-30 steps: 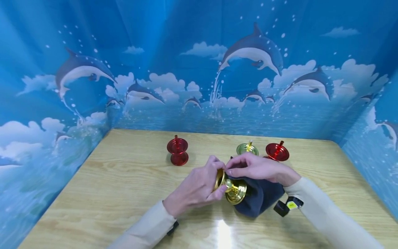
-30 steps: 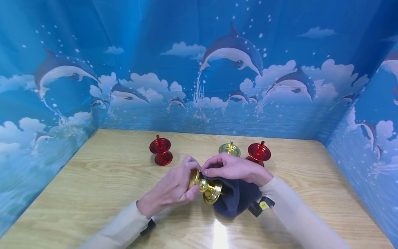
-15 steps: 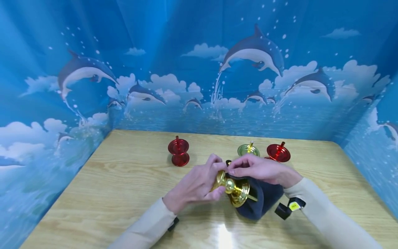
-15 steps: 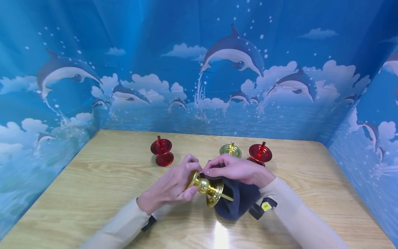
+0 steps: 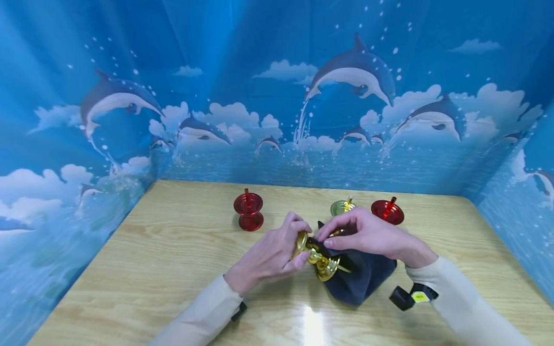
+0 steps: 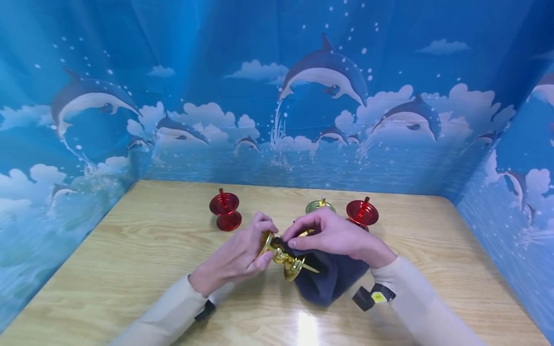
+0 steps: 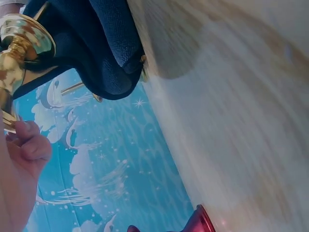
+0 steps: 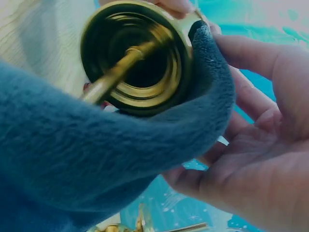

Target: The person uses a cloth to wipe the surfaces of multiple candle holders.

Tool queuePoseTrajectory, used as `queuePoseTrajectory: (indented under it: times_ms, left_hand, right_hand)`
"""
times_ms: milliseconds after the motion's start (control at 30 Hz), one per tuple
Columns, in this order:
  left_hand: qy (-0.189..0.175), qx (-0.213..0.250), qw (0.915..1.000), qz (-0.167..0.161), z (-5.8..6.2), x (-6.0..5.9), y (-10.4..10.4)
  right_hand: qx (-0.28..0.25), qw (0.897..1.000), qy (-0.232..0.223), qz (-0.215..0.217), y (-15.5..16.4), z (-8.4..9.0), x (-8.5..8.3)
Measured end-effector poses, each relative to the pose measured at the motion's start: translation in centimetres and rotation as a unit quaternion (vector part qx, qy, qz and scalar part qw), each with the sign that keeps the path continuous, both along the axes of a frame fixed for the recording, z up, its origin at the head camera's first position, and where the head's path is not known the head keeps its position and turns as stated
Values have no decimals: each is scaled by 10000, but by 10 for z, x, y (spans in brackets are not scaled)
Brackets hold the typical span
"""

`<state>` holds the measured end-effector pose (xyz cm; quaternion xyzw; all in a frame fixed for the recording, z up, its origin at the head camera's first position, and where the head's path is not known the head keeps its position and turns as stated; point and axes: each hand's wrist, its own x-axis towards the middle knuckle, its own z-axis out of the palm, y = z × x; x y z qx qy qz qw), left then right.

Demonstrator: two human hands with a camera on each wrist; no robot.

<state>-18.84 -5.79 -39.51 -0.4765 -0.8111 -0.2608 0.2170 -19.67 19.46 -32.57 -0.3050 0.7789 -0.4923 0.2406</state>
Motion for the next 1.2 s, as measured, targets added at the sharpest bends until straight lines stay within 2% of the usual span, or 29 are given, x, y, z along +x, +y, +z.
queuePoseTrajectory:
  times_ms: [133, 200, 267, 400, 467, 533, 600, 633, 733, 867, 1033, 1200]
  left_hand:
    - [101, -15, 9999, -13, 1, 0, 1]
    - [331, -19, 9994, -61, 2, 0, 1]
    - [735, -64, 9972, -144, 3, 0, 2]
    - [1711, -188, 9839, -486, 8, 0, 6]
    - [2144, -286, 9744, -618, 10, -1, 8]
    - [2427, -339, 9669, -706, 11, -1, 9]
    - [2537, -361, 9641, -699, 10, -1, 9]
    - [2483, -348, 9656, -688, 9, -1, 9]
    - [1953, -243, 9779, -700, 7, -1, 8]
    - [1035, -25, 9927, -622, 7, -2, 5]
    - [392, 101, 9985, -372, 10, -1, 3]
    - [-296, 190, 9994, 20, 9, 3, 1]
  right_hand:
    - [305, 9993, -29, -235, -3, -2, -1]
    - [453, 9988, -95, -186, -4, -4, -3]
    - [549, 9982, -231, 21, -5, -5, -7]
    - [399, 9935, -860, 633, -6, -10, -15]
    - [273, 9877, -1349, 743, -5, -14, -17]
    - [123, 9805, -1825, 720, -4, -18, -18]
    - [-26, 9736, -2190, 644, -3, -22, -18]
    - [-127, 9708, -2313, 625, -3, -23, -18]
    - [-425, 9682, -2336, 789, -4, -25, -19]
    - [-514, 9779, -1907, 692, -4, -20, -17]
    - [-179, 9938, -1087, 146, -1, -10, -9]
    - [19, 9990, -312, -318, 4, -3, 1]
